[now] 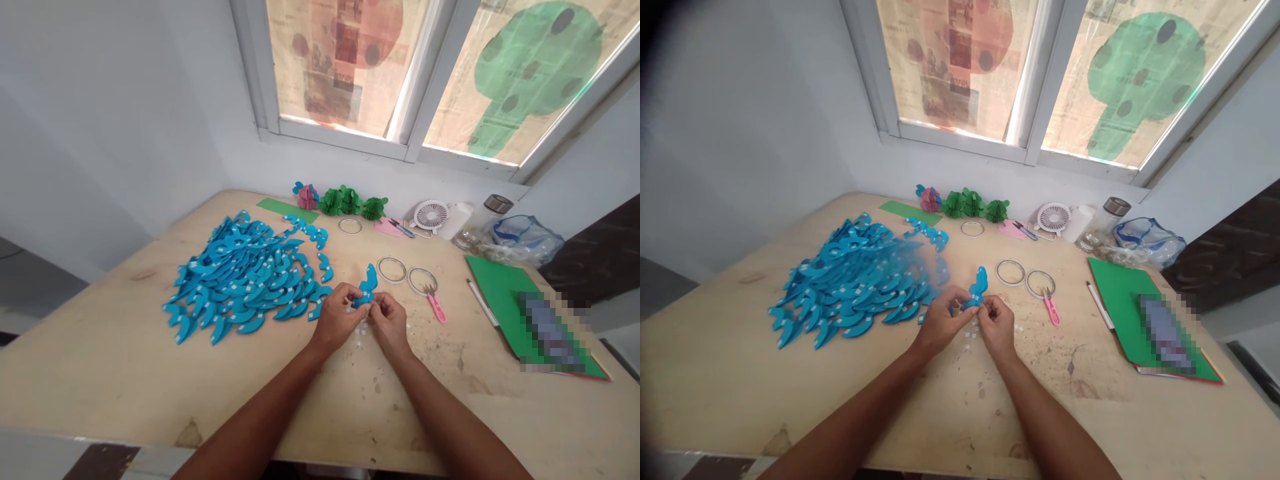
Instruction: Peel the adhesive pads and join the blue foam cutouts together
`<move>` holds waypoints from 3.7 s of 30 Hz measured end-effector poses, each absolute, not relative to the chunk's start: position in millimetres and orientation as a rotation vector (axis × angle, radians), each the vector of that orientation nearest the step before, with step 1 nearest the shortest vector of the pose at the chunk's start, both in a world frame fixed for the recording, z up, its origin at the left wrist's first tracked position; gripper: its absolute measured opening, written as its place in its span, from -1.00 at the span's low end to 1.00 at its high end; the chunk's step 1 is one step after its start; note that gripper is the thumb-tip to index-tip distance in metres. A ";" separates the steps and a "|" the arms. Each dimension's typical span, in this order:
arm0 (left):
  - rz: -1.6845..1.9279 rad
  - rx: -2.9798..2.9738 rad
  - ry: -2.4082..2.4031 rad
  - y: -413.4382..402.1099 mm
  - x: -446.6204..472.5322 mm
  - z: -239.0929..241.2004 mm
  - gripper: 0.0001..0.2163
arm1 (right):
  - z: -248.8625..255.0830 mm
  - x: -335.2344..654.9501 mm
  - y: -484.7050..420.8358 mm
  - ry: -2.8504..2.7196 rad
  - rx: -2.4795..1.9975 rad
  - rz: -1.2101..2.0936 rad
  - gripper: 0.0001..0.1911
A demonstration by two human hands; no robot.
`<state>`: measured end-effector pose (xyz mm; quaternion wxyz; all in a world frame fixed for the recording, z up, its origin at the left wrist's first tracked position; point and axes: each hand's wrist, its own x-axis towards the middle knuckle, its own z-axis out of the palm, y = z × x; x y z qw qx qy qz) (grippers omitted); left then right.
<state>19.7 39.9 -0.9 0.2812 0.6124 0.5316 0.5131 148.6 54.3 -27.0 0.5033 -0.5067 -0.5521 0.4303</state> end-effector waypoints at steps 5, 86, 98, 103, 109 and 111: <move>1.368 1.638 1.424 39.7 19.3 -0.8 -0.94 | -26.4 148.2 54.7 -1.331 -1.204 1.044 -0.83; 1.323 1.274 0.957 49.8 -4.7 8.2 -0.79 | -5.7 148.7 45.5 -1.123 -0.921 1.524 -0.89; 1.294 1.372 0.947 50.6 -10.4 9.9 -0.81 | -5.1 149.2 45.0 -1.072 -0.845 1.597 -0.96; 1.278 1.432 0.952 51.4 -12.6 10.4 -0.82 | -7.0 150.0 45.3 -1.074 -0.851 1.596 -0.95; 1.247 1.497 0.979 50.7 -14.5 14.8 -0.84 | -7.0 149.8 45.4 -1.068 -0.844 1.596 -0.96; 1.244 1.506 0.979 50.2 -15.1 15.8 -0.84 | -6.7 149.6 45.4 -1.074 -0.844 1.596 -0.95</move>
